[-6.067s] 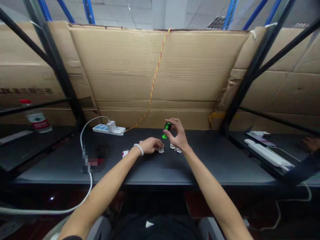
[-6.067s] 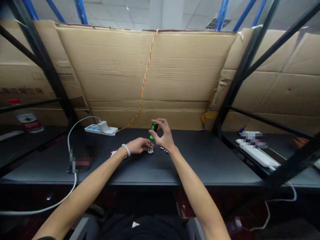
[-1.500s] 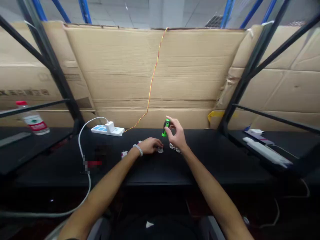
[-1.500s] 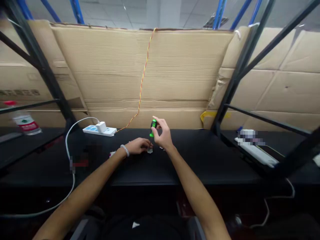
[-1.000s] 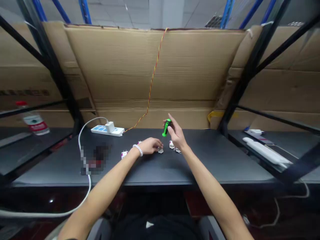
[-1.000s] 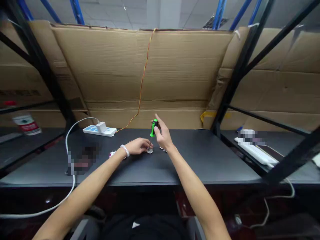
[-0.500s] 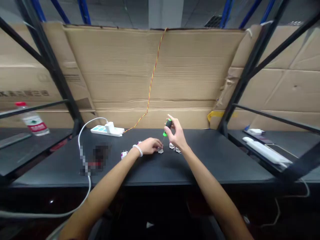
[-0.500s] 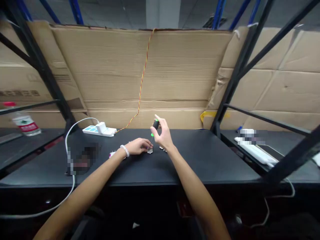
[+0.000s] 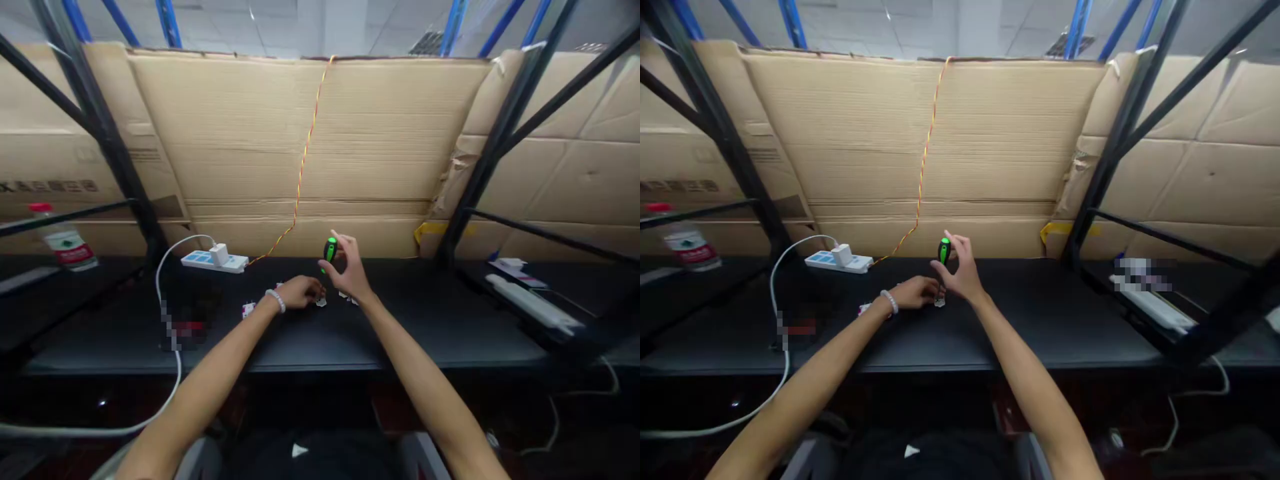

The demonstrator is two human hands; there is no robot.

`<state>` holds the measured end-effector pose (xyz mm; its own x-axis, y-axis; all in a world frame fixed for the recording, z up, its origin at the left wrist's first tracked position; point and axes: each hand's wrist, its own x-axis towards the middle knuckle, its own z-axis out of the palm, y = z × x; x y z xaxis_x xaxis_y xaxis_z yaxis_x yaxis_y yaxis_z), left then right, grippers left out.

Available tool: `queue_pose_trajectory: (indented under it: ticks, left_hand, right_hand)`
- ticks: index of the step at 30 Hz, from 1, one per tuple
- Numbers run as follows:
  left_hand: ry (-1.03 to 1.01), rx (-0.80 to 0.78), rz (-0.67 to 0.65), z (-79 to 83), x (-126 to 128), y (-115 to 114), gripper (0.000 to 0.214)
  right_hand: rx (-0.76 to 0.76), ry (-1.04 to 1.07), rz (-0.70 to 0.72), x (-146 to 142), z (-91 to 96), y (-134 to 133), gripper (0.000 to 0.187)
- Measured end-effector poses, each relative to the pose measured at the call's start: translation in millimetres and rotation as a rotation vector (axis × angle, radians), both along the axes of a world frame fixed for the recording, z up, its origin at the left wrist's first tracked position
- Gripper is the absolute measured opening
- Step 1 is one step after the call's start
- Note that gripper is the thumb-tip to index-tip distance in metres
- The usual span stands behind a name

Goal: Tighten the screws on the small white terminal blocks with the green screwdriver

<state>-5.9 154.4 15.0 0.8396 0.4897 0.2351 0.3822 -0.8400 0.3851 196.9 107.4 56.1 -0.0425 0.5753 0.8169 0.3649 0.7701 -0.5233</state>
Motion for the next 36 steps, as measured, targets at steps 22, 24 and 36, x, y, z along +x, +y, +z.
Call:
queue_pose_trajectory:
  ticks: [22, 24, 36]
  left_hand:
    - [-0.001, 0.015, -0.016, -0.4, 0.8, 1.6, 0.03]
    - [0.0, 0.016, -0.015, -0.3, 0.7, 1.3, 0.03]
    - [0.017, 0.016, 0.003, 0.5, 1.4, 0.2, 0.029]
  right_hand:
    - [0.01, 0.053, -0.013, 5.1, 2.2, 1.2, 0.051]
    - [0.013, 0.049, -0.035, 5.4, 3.1, 0.4, 0.051]
    - [0.025, 0.084, -0.04, 5.5, 1.8, 0.1, 0.049]
